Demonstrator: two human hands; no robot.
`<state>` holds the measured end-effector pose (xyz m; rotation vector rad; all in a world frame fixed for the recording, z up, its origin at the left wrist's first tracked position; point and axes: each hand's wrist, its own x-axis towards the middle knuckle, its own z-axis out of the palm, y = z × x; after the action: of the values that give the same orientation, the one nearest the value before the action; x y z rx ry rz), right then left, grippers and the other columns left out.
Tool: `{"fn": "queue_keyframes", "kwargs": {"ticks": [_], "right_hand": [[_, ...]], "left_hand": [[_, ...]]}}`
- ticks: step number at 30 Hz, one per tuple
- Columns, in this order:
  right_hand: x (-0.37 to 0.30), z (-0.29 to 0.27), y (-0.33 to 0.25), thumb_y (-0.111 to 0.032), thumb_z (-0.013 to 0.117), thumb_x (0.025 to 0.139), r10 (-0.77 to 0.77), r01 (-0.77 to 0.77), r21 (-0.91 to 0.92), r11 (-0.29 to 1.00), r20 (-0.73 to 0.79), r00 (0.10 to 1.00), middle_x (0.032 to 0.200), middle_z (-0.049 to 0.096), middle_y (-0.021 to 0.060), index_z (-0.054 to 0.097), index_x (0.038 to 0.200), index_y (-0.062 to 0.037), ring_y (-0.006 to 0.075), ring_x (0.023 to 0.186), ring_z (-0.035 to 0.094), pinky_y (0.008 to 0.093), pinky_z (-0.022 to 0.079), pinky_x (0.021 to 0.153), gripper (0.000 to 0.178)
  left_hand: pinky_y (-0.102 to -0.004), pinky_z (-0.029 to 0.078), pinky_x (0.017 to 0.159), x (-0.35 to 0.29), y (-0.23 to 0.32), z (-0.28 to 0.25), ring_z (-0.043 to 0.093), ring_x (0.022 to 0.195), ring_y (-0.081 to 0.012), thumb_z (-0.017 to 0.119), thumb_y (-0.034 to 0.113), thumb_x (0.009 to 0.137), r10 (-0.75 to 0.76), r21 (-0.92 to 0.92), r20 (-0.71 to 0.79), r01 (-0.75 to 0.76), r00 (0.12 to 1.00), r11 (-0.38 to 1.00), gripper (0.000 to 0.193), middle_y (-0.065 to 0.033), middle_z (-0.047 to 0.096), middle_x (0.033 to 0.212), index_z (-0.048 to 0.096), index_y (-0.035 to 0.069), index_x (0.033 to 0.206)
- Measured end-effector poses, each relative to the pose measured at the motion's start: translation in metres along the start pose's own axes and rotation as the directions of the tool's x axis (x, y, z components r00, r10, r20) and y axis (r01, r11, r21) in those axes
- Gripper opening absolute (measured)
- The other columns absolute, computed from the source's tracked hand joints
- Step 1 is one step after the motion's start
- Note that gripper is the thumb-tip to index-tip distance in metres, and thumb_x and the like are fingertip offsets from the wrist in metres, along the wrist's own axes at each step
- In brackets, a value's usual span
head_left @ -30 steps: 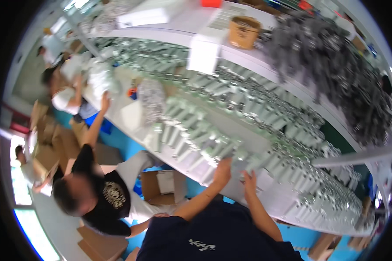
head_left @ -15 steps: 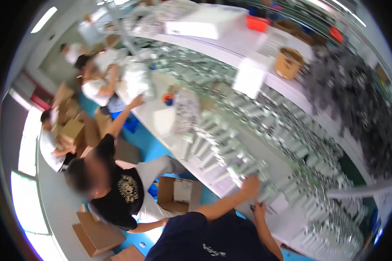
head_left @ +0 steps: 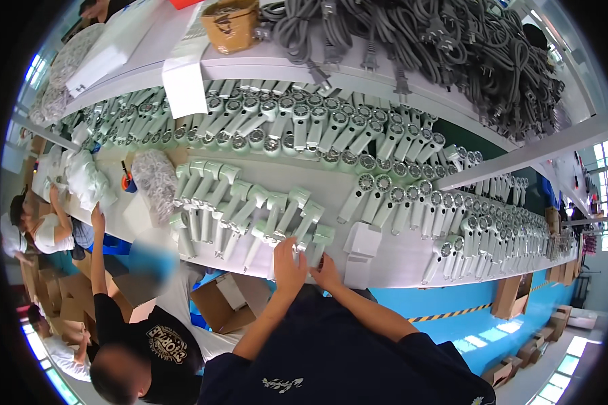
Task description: Apply protective film or labels to plastic electronic components on a production line.
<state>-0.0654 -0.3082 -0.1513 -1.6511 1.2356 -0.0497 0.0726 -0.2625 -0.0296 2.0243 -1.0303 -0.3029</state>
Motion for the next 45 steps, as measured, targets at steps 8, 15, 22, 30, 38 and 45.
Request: {"fn": "queue_keyframes", "kwargs": {"ticks": [8,15,22,30,38,45], "right_hand": [[-0.017,-0.028,-0.015,-0.026,0.074,0.073,-0.019,0.011,-0.071,0.997,-0.114,0.993,0.107,0.054,0.0179,0.045,0.125,0.0014,0.0292,0.092,0.056,0.0387,0.048,0.08,0.066],[-0.021,-0.127,0.041,-0.023,0.071,0.078,0.051,-0.015,0.068,0.998,-0.565,0.823,0.112,0.052,0.0151,0.044,0.126,-0.0021,0.0234,0.089,0.056,0.0366,0.048,0.078,0.059],[0.025,-0.172,0.087,-0.024,0.064,0.087,0.05,-0.021,0.263,0.965,-0.104,0.993,0.093,0.063,0.0072,0.058,0.11,-0.0013,0.0162,0.08,0.059,0.029,0.048,0.071,0.032],[0.02,-0.25,0.081,-0.024,0.059,0.09,0.099,-0.268,0.565,0.78,0.311,0.945,0.084,0.063,0.0025,0.063,0.101,-0.001,0.0104,0.069,0.057,0.0255,0.048,0.066,0.026],[-0.026,-0.344,0.091,-0.023,0.058,0.091,-0.021,-0.147,0.652,0.744,0.243,0.97,0.092,0.062,0.0071,0.051,0.122,0.0007,0.0143,0.072,0.061,0.0268,0.051,0.067,0.039],[-0.1,-0.405,0.05,-0.013,0.068,0.081,-0.381,0.371,0.182,0.911,0.025,0.924,0.107,0.057,0.0116,0.048,0.128,-0.0061,0.0188,0.08,0.06,0.03,0.05,0.073,0.051]], "left_hand": [[-0.0414,0.04,0.094,-0.016,0.035,0.018,0.05,0.109,-0.0364,0.057,-0.001,0.077,0.046,-0.029,-0.054,-0.047,0.997,0.998,0.039,-0.0194,0.053,0.118,0.052,0.0,0.115],[-0.0437,0.041,0.093,0.032,0.034,0.126,0.05,0.107,-0.0389,0.059,0.011,0.082,0.091,-0.225,0.198,-0.045,0.976,0.973,0.038,-0.0216,0.054,0.113,0.05,-0.001,0.116],[-0.0398,0.046,0.08,0.014,0.052,0.19,0.059,0.091,-0.0335,0.058,0.026,0.088,-0.443,-0.084,0.3,0.486,0.845,0.87,0.043,-0.0186,0.061,0.097,0.045,0.003,0.123],[-0.0236,0.046,0.066,-0.045,0.098,0.185,0.06,0.076,-0.0105,0.06,0.004,0.087,-0.353,-0.562,0.499,0.605,0.792,0.563,0.06,-0.0105,0.067,0.091,0.03,0.008,0.139],[-0.0173,0.044,0.061,-0.064,0.22,0.182,0.057,0.07,-0.0052,0.056,0.003,0.089,-0.458,-0.607,0.38,0.59,0.804,0.532,0.045,-0.0039,0.064,0.082,0.041,0.005,0.132],[-0.0237,0.052,0.072,-0.066,0.243,0.197,0.061,0.079,-0.0098,0.055,0.006,0.092,-0.511,-0.719,0.378,0.593,0.772,0.362,0.026,-0.006,0.065,0.092,0.054,0.003,0.118]]}}
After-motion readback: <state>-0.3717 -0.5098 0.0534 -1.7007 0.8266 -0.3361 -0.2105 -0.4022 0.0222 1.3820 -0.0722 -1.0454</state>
